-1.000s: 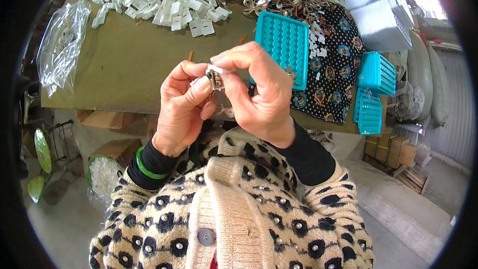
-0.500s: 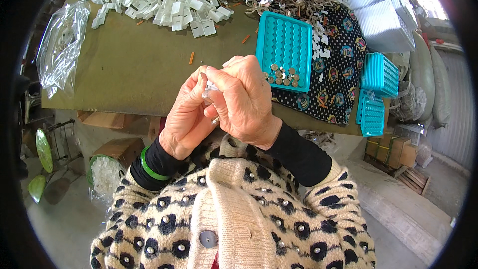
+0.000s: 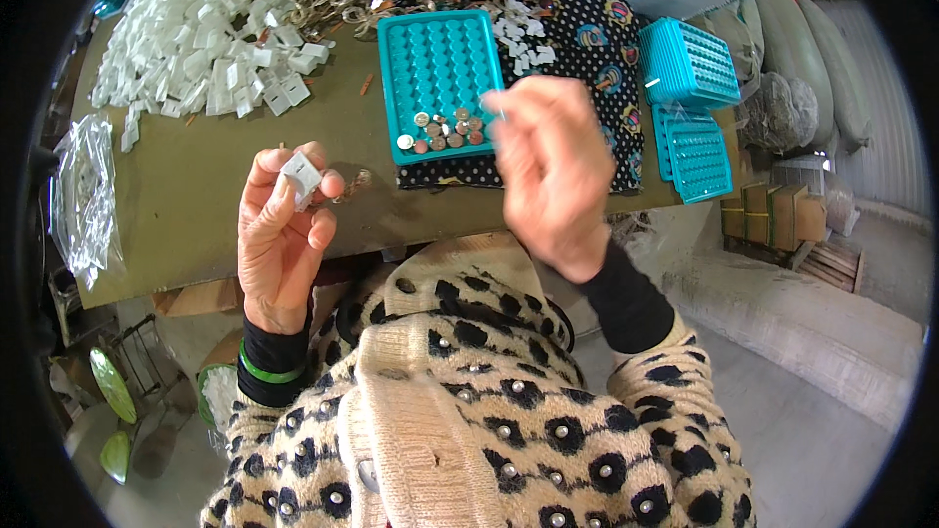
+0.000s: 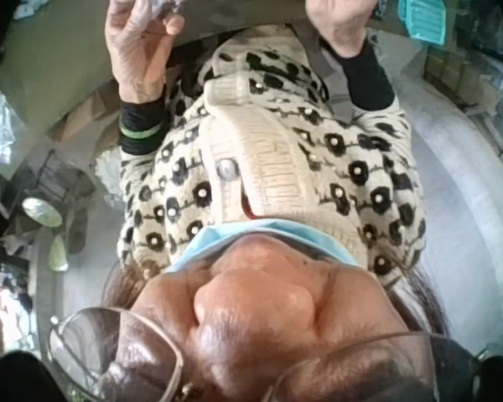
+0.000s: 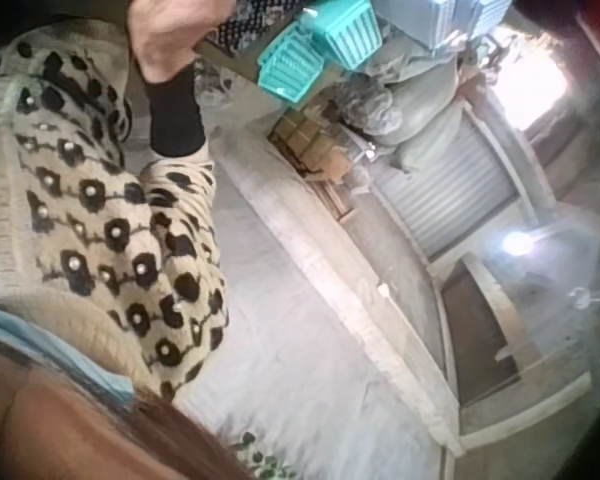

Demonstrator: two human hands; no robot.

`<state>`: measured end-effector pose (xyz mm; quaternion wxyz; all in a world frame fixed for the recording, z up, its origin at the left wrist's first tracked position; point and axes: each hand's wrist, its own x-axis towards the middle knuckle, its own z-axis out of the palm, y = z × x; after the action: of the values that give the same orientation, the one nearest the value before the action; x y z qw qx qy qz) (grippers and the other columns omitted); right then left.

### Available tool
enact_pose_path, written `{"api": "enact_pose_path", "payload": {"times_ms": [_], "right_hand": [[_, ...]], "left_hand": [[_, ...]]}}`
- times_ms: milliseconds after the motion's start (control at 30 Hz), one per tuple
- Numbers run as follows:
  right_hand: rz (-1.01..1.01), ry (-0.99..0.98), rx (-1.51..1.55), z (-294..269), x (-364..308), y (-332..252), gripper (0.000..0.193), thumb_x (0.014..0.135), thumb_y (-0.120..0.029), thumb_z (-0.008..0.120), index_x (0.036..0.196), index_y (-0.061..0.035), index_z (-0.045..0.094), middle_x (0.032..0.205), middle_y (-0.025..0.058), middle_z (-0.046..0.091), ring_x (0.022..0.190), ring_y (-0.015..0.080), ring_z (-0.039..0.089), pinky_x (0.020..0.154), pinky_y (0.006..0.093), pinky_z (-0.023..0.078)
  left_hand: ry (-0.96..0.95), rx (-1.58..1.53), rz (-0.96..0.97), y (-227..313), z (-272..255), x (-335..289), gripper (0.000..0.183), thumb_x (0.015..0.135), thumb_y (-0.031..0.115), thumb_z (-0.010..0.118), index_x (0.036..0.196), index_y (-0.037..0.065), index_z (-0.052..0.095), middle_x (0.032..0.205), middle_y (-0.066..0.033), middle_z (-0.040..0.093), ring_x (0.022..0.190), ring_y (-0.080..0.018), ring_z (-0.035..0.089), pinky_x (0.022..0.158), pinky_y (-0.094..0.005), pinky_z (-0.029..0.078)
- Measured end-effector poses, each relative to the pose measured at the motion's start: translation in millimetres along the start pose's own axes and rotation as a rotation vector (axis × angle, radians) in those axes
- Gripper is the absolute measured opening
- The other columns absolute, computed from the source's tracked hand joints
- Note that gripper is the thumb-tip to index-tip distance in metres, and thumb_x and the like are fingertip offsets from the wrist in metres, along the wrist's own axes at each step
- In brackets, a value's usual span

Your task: The person repeatedly picks small white plastic housings and metal components from a teal tray, inserts the metal parts into the housings, and places the assembled units on the table. The person handles the components by hand without visible tools.

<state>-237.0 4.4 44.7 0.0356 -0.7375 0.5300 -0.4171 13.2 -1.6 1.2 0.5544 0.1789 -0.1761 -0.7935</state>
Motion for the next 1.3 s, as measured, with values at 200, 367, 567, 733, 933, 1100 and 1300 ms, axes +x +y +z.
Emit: {"api": "enact_pose_path", "payload": {"times_ms": [200, 367, 567, 733, 933, 1100, 1300], "right_hand": [[-0.007, -0.145, -0.323, -11, -12, 64, 0.018, 0.077, 0.002, 0.072, 0.094, 0.0001, 0.064, 0.09, 0.0113, 0.059, 0.086, 0.0294, 0.057, 0.074, 0.0395, 0.047], [-0.027, -0.23, -0.37, -12, -20, 76, 0.017, 0.075, 0.001, 0.073, 0.089, 0.0002, 0.064, 0.089, 0.0095, 0.057, 0.085, 0.0286, 0.057, 0.074, 0.0378, 0.046], [-0.027, -0.163, -0.286, -11, -6, 73, 0.007, 0.079, 0.002, 0.068, 0.084, -0.0003, 0.064, 0.083, 0.0096, 0.06, 0.077, 0.0281, 0.061, 0.068, 0.0381, 0.049], [0.115, -0.11, 0.11, -17, 6, 25, 0.011, 0.079, 0.008, 0.069, 0.085, -0.0004, 0.065, 0.085, 0.0085, 0.064, 0.066, 0.0149, 0.062, 0.059, 0.026, 0.05], [-0.139, -0.23, 0.38, 15, 21, -22, 0.012, 0.08, 0.008, 0.067, 0.088, 0.0005, 0.061, 0.084, 0.0125, 0.063, 0.074, 0.0253, 0.063, 0.066, 0.0318, 0.052], [-0.156, -0.315, 0.378, 32, 29, -32, 0.01, 0.083, 0.005, 0.065, 0.09, -0.0002, 0.059, 0.088, 0.0125, 0.064, 0.077, 0.0239, 0.063, 0.071, 0.0317, 0.051], [-0.171, -0.391, 0.349, 36, 36, -35, 0.009, 0.084, 0.004, 0.063, 0.09, -0.0008, 0.058, 0.087, 0.0122, 0.063, 0.076, 0.0245, 0.063, 0.07, 0.0313, 0.051]], "left_hand": [[-0.013, -0.009, -0.041, -11, 1, 3, 0.018, 0.095, 0.007, 0.062, 0.112, 0.006, 0.059, 0.105, -0.0154, 0.058, 0.083, -0.0233, 0.066, 0.062, -0.0356, 0.057], [-0.014, 0.057, -0.045, -19, 3, 4, 0.022, 0.094, 0.007, 0.062, 0.116, 0.004, 0.06, 0.109, -0.0178, 0.063, 0.082, -0.0229, 0.067, 0.069, -0.0397, 0.059], [0.025, 0.031, -0.105, -24, 5, 5, 0.026, 0.095, 0.005, 0.061, 0.121, 0.002, 0.061, 0.11, -0.0172, 0.067, 0.083, -0.0241, 0.069, 0.076, -0.0427, 0.061], [0.082, 0.045, -0.139, -19, 9, 2, 0.02, 0.094, 0.005, 0.062, 0.114, 0.002, 0.065, 0.103, -0.0145, 0.068, 0.078, -0.0236, 0.069, 0.073, -0.0427, 0.061], [0.065, -0.046, -0.171, -16, 13, 1, 0.023, 0.095, 0.006, 0.063, 0.117, 0.0, 0.063, 0.1, -0.0131, 0.068, 0.079, -0.0229, 0.069, 0.071, -0.0397, 0.062], [0.089, -0.076, -0.196, -9, 17, -2, 0.024, 0.095, 0.009, 0.063, 0.118, 0.001, 0.061, 0.098, -0.0118, 0.068, 0.079, -0.0221, 0.069, 0.07, -0.0388, 0.062], [0.064, -0.102, -0.208, -6, 14, -1, 0.023, 0.095, 0.011, 0.064, 0.115, 0.0, 0.062, 0.095, -0.0107, 0.068, 0.077, -0.021, 0.069, 0.069, -0.0389, 0.062]]}}
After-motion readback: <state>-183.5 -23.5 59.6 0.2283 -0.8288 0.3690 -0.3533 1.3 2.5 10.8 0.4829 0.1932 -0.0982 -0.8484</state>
